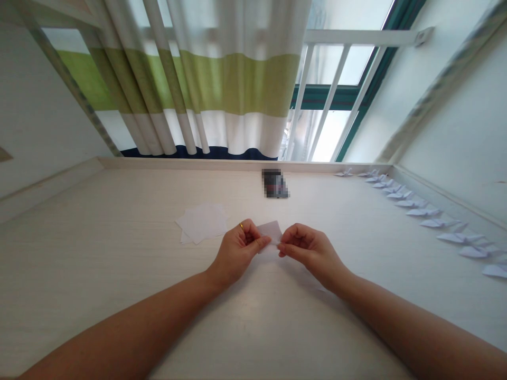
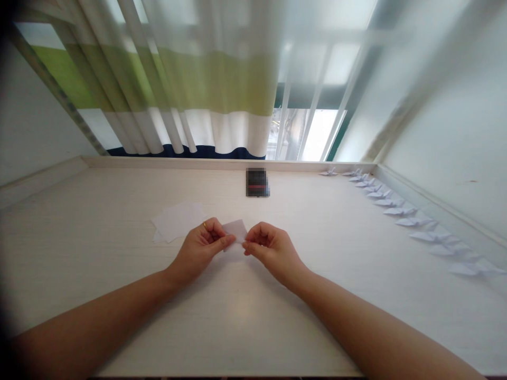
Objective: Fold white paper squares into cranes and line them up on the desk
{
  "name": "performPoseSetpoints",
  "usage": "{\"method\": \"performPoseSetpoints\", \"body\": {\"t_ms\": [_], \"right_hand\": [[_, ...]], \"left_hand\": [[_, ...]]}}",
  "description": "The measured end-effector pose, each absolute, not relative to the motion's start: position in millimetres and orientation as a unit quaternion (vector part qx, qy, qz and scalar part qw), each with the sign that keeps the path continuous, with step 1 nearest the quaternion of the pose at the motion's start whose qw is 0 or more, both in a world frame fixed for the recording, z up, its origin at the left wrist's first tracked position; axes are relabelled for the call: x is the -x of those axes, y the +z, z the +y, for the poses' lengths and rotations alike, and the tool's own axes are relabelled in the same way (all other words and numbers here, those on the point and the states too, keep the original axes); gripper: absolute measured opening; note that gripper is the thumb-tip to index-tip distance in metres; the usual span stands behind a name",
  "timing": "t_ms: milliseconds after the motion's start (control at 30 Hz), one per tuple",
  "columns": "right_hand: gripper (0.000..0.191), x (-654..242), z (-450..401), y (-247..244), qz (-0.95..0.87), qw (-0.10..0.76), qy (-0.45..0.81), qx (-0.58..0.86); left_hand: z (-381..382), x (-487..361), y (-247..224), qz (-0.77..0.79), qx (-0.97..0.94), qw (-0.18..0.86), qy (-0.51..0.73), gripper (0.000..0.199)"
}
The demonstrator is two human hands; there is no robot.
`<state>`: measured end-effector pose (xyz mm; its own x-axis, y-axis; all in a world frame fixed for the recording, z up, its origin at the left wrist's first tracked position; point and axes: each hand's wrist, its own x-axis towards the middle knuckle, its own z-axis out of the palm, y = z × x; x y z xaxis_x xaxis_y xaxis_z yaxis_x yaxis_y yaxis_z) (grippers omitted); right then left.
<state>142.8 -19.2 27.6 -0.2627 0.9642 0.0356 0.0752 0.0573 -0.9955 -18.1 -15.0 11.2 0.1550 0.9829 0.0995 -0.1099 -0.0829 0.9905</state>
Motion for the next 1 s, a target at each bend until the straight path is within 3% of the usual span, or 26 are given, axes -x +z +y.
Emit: {"method": "performPoseSetpoints", "body": {"t_ms": [800, 1000], "right_hand": [[0.015, -138.2, -21.4, 30.1, -0.493, 0.467, 0.586, 0.441], [0.017, -135.7, -21.3, 29.9, -0.465, 0.481, 0.604, 0.434]], "left_hand": [[-15.0, 14.8, 12.9, 0.398, -0.498, 0.559, 0.530, 0.025], [-15.7, 14.0, 16.3, 0.364, -0.450, 0.589, 0.563, 0.035]]}}
